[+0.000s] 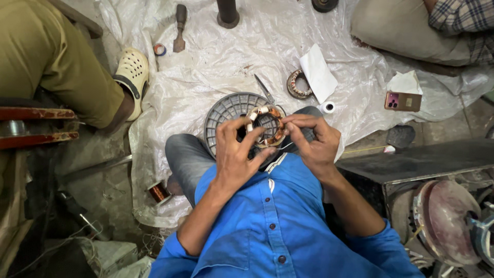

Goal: The person sits on the floor and wraps white string around the copper windings of a motor stator to secure them. The person repeatedly pulls the string tight and adjusts the windings by hand.

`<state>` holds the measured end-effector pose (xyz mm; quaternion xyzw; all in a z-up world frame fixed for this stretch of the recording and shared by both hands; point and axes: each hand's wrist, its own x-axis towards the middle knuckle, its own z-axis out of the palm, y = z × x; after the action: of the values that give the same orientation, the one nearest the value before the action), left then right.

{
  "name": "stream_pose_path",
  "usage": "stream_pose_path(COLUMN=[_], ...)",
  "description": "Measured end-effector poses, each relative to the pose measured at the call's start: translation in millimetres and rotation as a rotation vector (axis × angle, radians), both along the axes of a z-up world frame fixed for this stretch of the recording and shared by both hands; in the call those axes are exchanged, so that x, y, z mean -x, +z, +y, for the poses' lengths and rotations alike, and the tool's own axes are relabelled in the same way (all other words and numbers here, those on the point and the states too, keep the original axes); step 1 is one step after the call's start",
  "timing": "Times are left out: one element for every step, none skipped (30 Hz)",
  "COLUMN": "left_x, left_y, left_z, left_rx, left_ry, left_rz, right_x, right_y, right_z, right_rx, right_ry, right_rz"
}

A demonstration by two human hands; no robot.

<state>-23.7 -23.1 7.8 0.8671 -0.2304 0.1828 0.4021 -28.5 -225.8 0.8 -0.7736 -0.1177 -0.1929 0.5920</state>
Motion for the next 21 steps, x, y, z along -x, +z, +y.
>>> stream_pose_path(left_x=[-0.3,-1.7,-2.5,-2.6,-1.4,-0.3,1.2,1.6,2.1,3.2,3.5,5.7,7.5,7.8,9.3,8.2,7.0,7.6,7.8,7.0,5.9], left_y=[-1.2,-2.8,-5.1,-8.2,-11.3,-14.5,-17.3,-19.9,-22.3,-24.5,-26.8,-28.9,-30.7,-31.9,-32.1,-32.3,-32.1,-31.7,-31.1,-30.5,-29.7], left_z=[3.0,6.3,7.2,6.7,6.8,6.2,5.8,5.9,5.9,6.0,6.1,6.6,7.2,7.7,8.4,8.7,8.8,8.9,9.0,8.6,8.3], left_rx=[-0.001,-0.003,0.010,0.024,0.039,0.042,0.046,0.049,0.050,0.052,0.054,0.052,0.049,0.047,0.044,0.042,0.039,0.037,0.036,0.035,0.037], left_ry=[-0.025,-0.050,-0.060,-0.074,-0.087,-0.092,-0.097,-0.103,-0.100,-0.097,-0.094,-0.095,-0.095,-0.094,-0.100,-0.108,-0.117,-0.118,-0.119,-0.119,-0.120], left_rz=[0.010,0.014,0.047,0.084,0.122,0.119,0.115,0.109,0.078,0.048,0.018,0.009,-0.001,-0.016,-0.006,-0.001,0.003,-0.004,-0.010,-0.021,-0.019], right_x=[1.6,1.0,0.2,2.2,3.4,3.4,4.9,5.2,5.5,6.6,7.4,10.4,13.4,14.4,15.6,15.0,14.1,14.8,15.0,13.4,11.5], right_y=[-0.5,-1.8,-3.5,-5.2,-7.2,-9.1,-10.4,-11.6,-12.7,-13.7,-15.1,-16.4,-17.8,-18.9,-19.4,-19.8,-20.0,-20.0,-19.7,-19.0,-17.8], right_z=[-0.1,0.6,1.5,1.8,2.0,1.5,0.8,0.2,-0.3,-1.1,-1.8,-2.0,-1.8,-1.4,-1.0,-0.6,-0.1,0.5,1.1,1.6,1.9], right_rx=[-0.018,-0.037,-0.056,-0.039,-0.021,0.000,-0.012,-0.025,-0.037,-0.036,-0.035,-0.035,-0.029,-0.021,-0.014,-0.006,0.003,0.011,0.031,0.052,0.073], right_ry=[-0.002,-0.002,-0.002,0.005,0.013,0.017,0.017,0.016,0.015,0.008,0.001,-0.003,0.003,0.009,0.016,0.004,-0.009,-0.023,-0.017,-0.011,-0.006], right_rz=[0.041,0.076,0.111,0.093,0.074,0.052,0.072,0.089,0.105,0.128,0.151,0.179,0.162,0.140,0.118,0.139,0.159,0.184,0.202,0.216,0.230])
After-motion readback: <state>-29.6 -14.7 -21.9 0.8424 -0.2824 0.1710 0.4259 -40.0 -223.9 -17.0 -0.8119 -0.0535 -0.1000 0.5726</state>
